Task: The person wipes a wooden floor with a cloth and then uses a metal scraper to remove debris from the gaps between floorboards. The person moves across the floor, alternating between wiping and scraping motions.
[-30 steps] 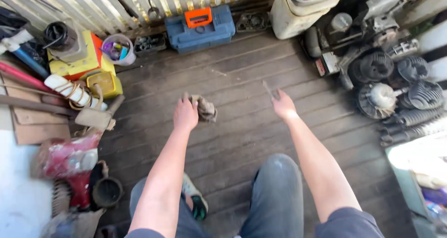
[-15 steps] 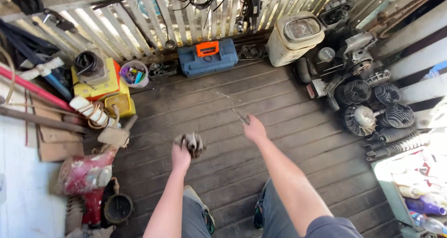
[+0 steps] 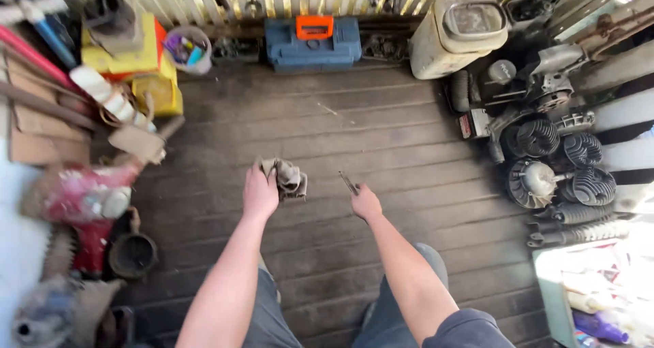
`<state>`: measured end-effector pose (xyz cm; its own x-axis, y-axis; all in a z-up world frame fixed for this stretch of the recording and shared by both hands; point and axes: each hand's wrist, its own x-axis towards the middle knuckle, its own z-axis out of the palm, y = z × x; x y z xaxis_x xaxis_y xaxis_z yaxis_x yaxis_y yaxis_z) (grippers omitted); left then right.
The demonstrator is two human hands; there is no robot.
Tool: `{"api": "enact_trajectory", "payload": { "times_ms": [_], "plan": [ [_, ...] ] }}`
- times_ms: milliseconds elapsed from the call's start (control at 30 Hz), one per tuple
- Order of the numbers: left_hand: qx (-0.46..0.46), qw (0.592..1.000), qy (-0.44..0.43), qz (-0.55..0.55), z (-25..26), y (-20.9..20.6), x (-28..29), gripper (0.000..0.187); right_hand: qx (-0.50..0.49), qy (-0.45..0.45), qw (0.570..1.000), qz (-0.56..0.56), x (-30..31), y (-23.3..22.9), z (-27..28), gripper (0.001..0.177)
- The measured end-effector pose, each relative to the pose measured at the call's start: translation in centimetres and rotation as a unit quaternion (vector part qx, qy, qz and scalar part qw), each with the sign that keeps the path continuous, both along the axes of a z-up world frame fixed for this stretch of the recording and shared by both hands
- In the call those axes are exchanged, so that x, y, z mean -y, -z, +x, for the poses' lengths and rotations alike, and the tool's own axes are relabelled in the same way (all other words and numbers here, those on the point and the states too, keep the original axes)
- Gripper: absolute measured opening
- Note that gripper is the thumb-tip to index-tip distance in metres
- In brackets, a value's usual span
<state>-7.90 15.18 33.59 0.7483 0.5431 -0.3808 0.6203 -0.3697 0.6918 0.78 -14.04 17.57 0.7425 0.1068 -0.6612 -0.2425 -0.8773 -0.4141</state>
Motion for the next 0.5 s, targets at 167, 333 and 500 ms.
{"api": "enact_trajectory", "payload": {
  "times_ms": [167,333,500],
  "plan": [
    [-0.038,0.977,0.114,0.177,-1.6,-2.5,5.0,0.046,0.000,-0.034,0.999,0.012,6.5,10.9,1.6,0.058],
    [-0.034,0.997,0.020,0.067,-7.6,1.3,11.1,0.048,0.034,-0.078,0.994,-0.066,12.9,9.6,1.1,0.051],
    [-0.096,0.992,-0.076,-0.030,-12.2,4.0,15.2,0.061,0.079,0.038,0.990,-0.111,14.9,8.9,1.4,0.048]
  ]
}}
